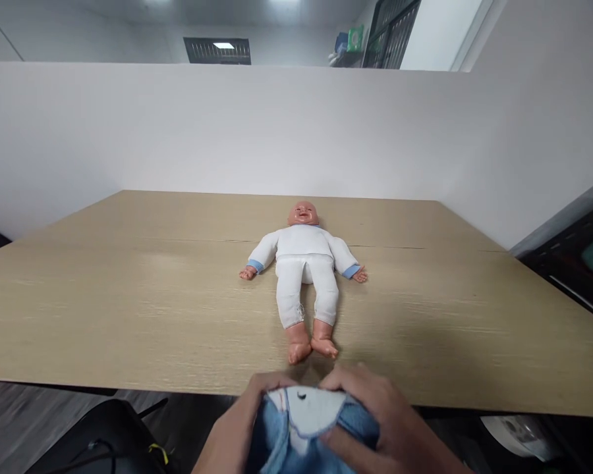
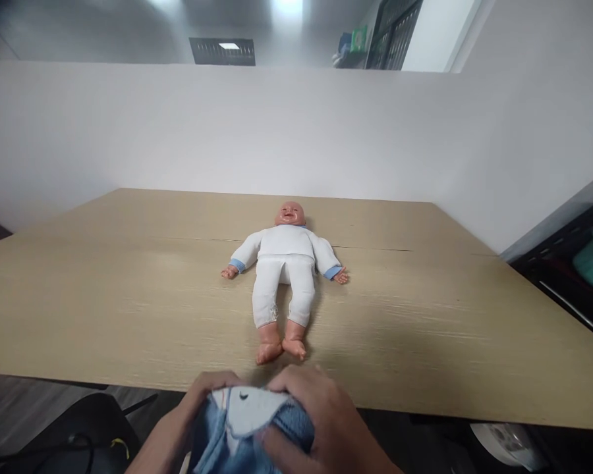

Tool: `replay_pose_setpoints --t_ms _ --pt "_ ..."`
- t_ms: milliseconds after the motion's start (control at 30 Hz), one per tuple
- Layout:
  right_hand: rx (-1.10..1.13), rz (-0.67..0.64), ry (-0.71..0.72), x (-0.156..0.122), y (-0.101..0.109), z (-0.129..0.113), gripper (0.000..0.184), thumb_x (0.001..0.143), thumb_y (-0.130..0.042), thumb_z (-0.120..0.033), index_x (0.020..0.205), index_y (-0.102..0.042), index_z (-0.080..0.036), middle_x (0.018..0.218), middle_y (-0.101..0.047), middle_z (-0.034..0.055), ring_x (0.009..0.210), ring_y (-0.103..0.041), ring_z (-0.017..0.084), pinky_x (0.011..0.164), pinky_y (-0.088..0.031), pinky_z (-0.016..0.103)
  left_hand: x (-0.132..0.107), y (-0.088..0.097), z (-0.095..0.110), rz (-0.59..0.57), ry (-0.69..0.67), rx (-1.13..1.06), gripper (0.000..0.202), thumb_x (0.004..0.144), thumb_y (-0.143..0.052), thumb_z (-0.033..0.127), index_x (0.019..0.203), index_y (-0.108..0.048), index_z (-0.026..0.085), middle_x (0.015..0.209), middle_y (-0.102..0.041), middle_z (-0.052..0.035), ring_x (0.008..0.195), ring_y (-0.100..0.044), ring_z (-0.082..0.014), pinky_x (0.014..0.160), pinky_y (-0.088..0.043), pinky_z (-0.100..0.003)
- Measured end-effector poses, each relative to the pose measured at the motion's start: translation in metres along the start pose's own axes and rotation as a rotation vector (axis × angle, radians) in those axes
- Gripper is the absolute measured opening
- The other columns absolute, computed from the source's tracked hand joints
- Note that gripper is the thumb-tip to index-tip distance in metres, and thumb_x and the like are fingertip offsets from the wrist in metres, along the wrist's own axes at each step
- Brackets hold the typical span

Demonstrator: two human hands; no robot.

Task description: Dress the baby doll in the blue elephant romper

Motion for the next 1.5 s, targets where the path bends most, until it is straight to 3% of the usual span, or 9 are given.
replay_pose_setpoints --t_ms 133,333,433,600,733,833,1100,1267,1500 --pt "-0.054 0.124 0.277 0.013 0.045 -0.036 0.017 0.097 -0.07 -0.037 0.107 -0.076 -0.025 0.106 -0.079 0.0063 0.105 -0.07 0.026 0.094 -0.054 0.034 0.024 0.019 0.057 -0.039 -0.139 0.216 0.052 0.094 -0.075 0.049 0.14 -0.061 0.029 0.135 -0.071 -0.0085 0.117 -0.068 -0.027 0.101 -0.057 -0.032" --pt "0.074 -0.009 0.349 0.037 0.122 -0.044 0.025 0.106 -0.067 -0.039 0.092 -0.076 -0.02 0.077 -0.063 0.0008 0.07 -0.057 0.015 0.065 -0.047 0.026 0.067 0.056 0.098 -0.259 -0.271 0.338 0.027 0.11 -0.054 0.043 0.126 -0.069 0.027 0.115 -0.075 -0.0033 0.106 -0.067 -0.0201 0.093 -0.056 -0.024" --pt "0.192 -0.096 0.354 0.056 0.141 -0.054 0.037 0.107 -0.064 -0.047 0.085 -0.074 -0.018 0.071 -0.06 0.0 0.063 -0.055 0.013 0.055 -0.043 0.024 0.093 0.064 0.12 -0.295 -0.404 0.317 0.025 0.109 -0.057 0.04 0.124 -0.07 0.026 0.115 -0.073 -0.0025 0.104 -0.065 -0.0189 0.088 -0.054 -0.023" --pt "0.14 0.059 0.451 0.094 0.154 -0.065 0.039 0.106 -0.065 -0.048 0.082 -0.073 -0.019 0.079 -0.064 0.0005 0.071 -0.06 0.014 0.065 -0.05 0.024 0.134 0.069 0.146 -0.349 -0.541 0.227 0.017 0.099 -0.076 0.03 0.113 -0.072 0.022 0.1 -0.069 0.0003 0.089 -0.061 -0.0143 0.077 -0.05 -0.02" --pt "-0.12 -0.169 0.441 0.125 0.153 -0.034 0.029 0.099 -0.075 -0.048 0.103 -0.075 -0.019 0.094 -0.066 0.0014 0.084 -0.06 0.015 0.075 -0.05 0.025 0.163 0.076 0.148 -0.377 -0.621 0.066 0.009 0.105 -0.068 0.026 0.11 -0.071 0.019 0.098 -0.069 -0.0016 0.084 -0.06 -0.0113 0.074 -0.047 -0.02" --pt "-0.066 -0.395 0.393 0.14 0.151 -0.003 0.032 0.093 -0.082 -0.048 0.094 -0.072 -0.018 0.086 -0.06 -0.0007 0.078 -0.054 0.014 0.07 -0.046 0.025 0.185 0.084 0.145 -0.358 -0.631 0.079 0.018 0.106 -0.066 0.03 0.121 -0.07 0.02 0.109 -0.07 -0.0048 0.09 -0.063 -0.0127 0.077 -0.049 -0.021" --pt "0.159 0.055 0.438 0.158 0.176 0.016 0.023 0.107 -0.061 -0.045 0.106 -0.068 -0.023 0.1 -0.061 0.0041 0.094 -0.06 0.02 0.082 -0.053 0.028 0.236 0.091 0.123 -0.608 -0.451 0.23 0.032 0.096 -0.078 0.041 0.118 -0.07 0.018 0.102 -0.071 -0.0027 0.089 -0.065 -0.0166 0.078 -0.055 -0.025" --pt "-0.034 -0.239 0.411 0.17 0.173 0.024 0.032 0.093 -0.082 -0.04 0.116 -0.071 -0.02 0.106 -0.071 0.0044 0.097 -0.066 0.02 0.085 -0.057 0.028 0.241 0.093 0.117 -0.501 -0.619 0.154 0.017 0.098 -0.077 0.032 0.1 -0.067 0.018 0.087 -0.062 0.0012 0.076 -0.055 -0.0117 0.072 -0.049 -0.021" --pt "0.027 -0.376 0.375 0.181 0.144 0.027 0.05 0.073 -0.097 -0.049 0.11 -0.078 -0.021 0.091 -0.073 0.0012 0.091 -0.07 0.022 0.082 -0.06 0.029 0.245 0.087 0.12 -0.507 -0.633 0.14 0.009 0.097 -0.077 0.02 0.102 -0.07 0.019 0.084 -0.067 0.0026 0.073 -0.057 -0.0104 0.071 -0.047 -0.02"
Point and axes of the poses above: each hand's wrist, its own x-axis towards the middle knuckle, its own y-axis out of the back of the hand, z = x × y, the point moved 3 cm from there along x, towards the middle knuckle
